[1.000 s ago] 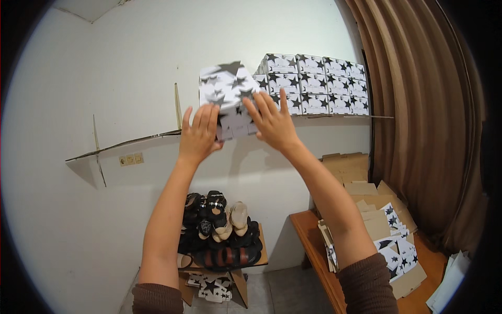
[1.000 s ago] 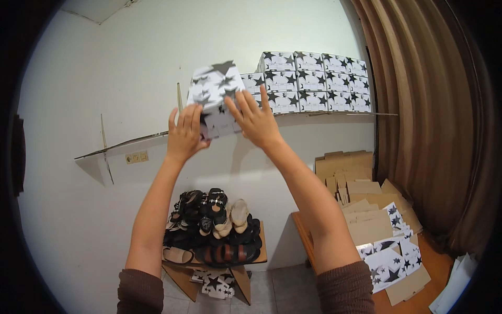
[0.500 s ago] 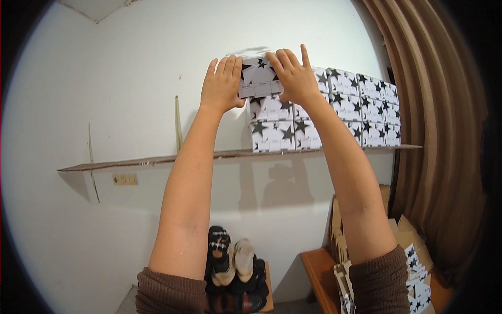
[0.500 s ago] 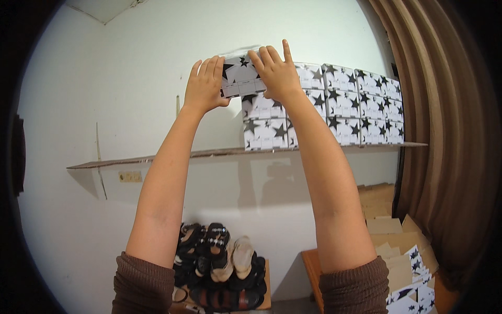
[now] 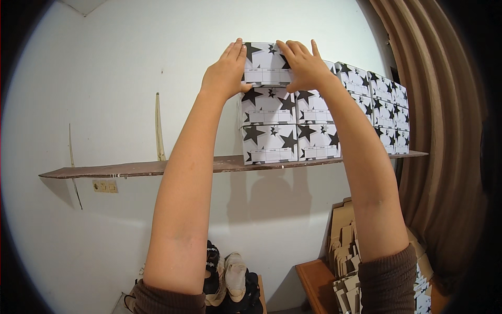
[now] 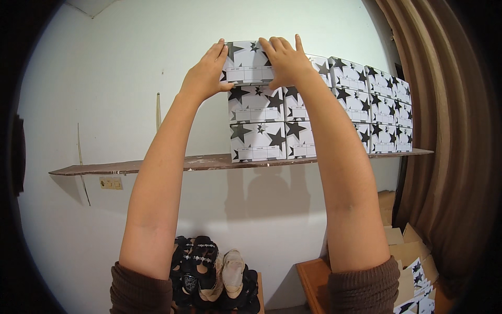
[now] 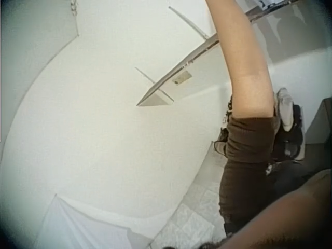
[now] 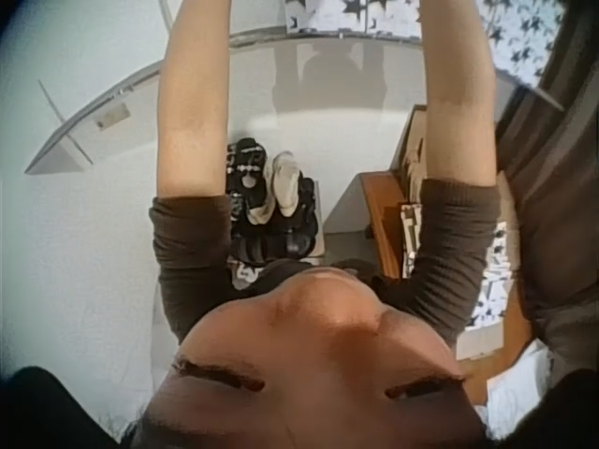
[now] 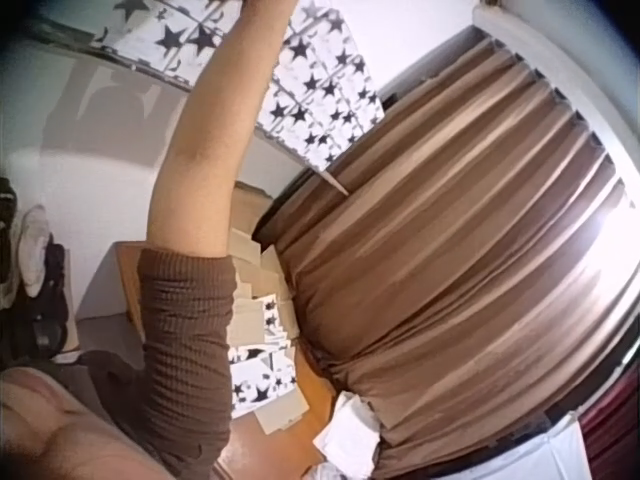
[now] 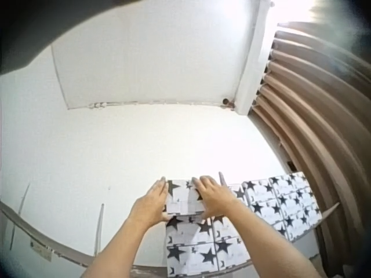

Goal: Assembling cardboard shoe boxes and organizing them on a shelf.

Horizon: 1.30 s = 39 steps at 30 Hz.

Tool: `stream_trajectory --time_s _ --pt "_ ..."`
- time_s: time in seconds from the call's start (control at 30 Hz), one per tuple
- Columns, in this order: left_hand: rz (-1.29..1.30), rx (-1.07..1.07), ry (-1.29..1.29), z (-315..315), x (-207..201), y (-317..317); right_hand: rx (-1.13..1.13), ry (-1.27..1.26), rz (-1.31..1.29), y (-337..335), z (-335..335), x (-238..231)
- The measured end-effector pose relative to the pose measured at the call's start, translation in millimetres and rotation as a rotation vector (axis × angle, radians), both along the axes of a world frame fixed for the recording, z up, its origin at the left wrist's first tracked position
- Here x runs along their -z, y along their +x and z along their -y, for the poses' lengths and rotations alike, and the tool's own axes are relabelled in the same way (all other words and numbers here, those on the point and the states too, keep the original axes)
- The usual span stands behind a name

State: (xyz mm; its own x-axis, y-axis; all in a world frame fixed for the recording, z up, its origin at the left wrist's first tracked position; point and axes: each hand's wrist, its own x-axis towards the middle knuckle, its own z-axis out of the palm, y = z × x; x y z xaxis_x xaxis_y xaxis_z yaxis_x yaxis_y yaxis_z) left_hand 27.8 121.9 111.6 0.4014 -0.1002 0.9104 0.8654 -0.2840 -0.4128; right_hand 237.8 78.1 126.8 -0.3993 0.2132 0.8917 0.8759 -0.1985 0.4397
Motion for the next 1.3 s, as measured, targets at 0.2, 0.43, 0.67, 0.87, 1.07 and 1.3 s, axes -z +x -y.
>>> stream_trajectory --time_s 0.2,0.43,0.67,0.87,1.07,1.3 --pt "0.104 0.246 -0.169 -28.3 17.1 20.6 -0.011 0.048 -0.032 11.8 -25.0 1.7" --pt "0.153 0.390 -0.152 -58.6 33.2 22.7 -0.226 0.157 -0.069 -0.2 -77.9 34.6" --pt "0.127 0.145 -0.078 -81.5 50.1 25.9 -0.218 0.239 -0.122 -13.7 -113.3 64.2" --pt "0.105 0.070 -0.150 -74.4 61.6 22.9 -0.201 0.192 -0.118 -8.3 -107.8 73.2" --pt "0.128 0.016 -0.176 -42.6 104.3 31.1 -0.226 0.091 -0.150 -5.0 -66.5 118.9" --pt "0.001 0.371 -0.367 33.2 248.9 89.0 -0.217 -0.316 -0.496 5.9 43.1 272.2"
